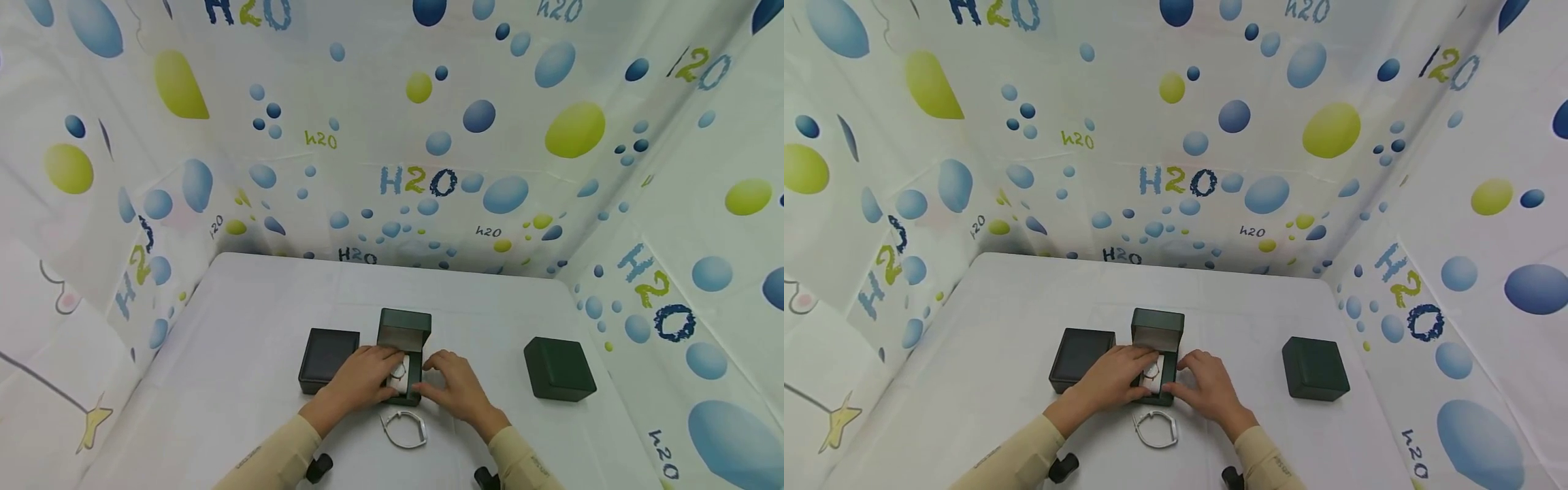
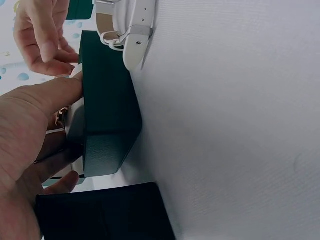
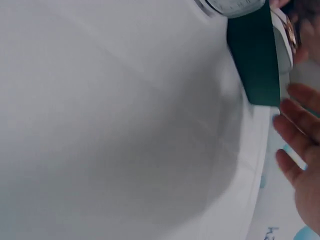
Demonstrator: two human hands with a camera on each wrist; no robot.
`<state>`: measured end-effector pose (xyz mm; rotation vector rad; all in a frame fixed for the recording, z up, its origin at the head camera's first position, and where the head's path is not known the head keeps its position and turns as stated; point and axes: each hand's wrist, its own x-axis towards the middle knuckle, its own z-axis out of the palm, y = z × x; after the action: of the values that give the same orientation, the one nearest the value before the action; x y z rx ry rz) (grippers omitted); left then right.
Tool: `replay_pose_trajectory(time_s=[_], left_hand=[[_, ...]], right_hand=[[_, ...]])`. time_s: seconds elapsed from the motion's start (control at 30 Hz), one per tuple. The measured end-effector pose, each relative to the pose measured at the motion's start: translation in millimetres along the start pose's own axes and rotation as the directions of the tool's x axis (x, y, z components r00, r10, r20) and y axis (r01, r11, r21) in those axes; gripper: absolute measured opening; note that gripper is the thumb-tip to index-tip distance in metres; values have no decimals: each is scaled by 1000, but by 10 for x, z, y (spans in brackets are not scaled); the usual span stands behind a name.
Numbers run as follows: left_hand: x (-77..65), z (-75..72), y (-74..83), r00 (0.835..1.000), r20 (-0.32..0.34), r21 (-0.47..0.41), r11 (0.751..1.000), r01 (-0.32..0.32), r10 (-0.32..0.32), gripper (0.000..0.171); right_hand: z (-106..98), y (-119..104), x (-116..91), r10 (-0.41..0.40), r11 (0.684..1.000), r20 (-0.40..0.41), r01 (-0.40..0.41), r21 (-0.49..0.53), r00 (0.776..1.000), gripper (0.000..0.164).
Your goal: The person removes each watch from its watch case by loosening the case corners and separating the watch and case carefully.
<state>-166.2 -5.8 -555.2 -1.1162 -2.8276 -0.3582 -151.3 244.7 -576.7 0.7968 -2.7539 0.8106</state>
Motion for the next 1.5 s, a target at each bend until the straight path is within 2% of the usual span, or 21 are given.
replay_pose_trajectory(time_s=[0.1, 0.23, 0.57, 0.87, 1.03, 1.17, 1.3, 1.5], left_hand=[[12, -5, -13, 1000, 20, 3, 1000, 0, 0, 71], [32, -10, -24, 999, 41, 22, 1000, -4, 3, 73], [64, -18, -54, 999, 36, 2, 1000, -7, 7, 86], [65, -25, -116, 1000, 21, -93, 996, -19, 21, 82], [57, -28, -142, 999, 48, -154, 988, -5, 12, 84], [41, -43, -144, 998, 62, -186, 982, -7, 19, 84], [40, -47, -144, 998, 46, -185, 982, -35, 44, 86], [43, -34, -146, 998, 46, -163, 986, -38, 46, 89]], right_hand=[[57, -47, 22, -106, 993, -67, 102, -66, 992, 37], [111, -118, 59, -169, 980, -51, 163, -115, 984, 47], [142, -201, 92, -93, 989, 46, 98, -109, 995, 74], [152, -195, 116, -87, 987, 46, 92, -134, 995, 86], [149, -198, 125, -81, 989, 49, 87, -116, 995, 88], [127, -214, 128, -30, 994, 88, 39, -107, 996, 87], [103, -223, 130, 8, 993, 107, 5, -118, 994, 83], [107, -218, 128, -14, 992, 67, 22, -122, 998, 80]])
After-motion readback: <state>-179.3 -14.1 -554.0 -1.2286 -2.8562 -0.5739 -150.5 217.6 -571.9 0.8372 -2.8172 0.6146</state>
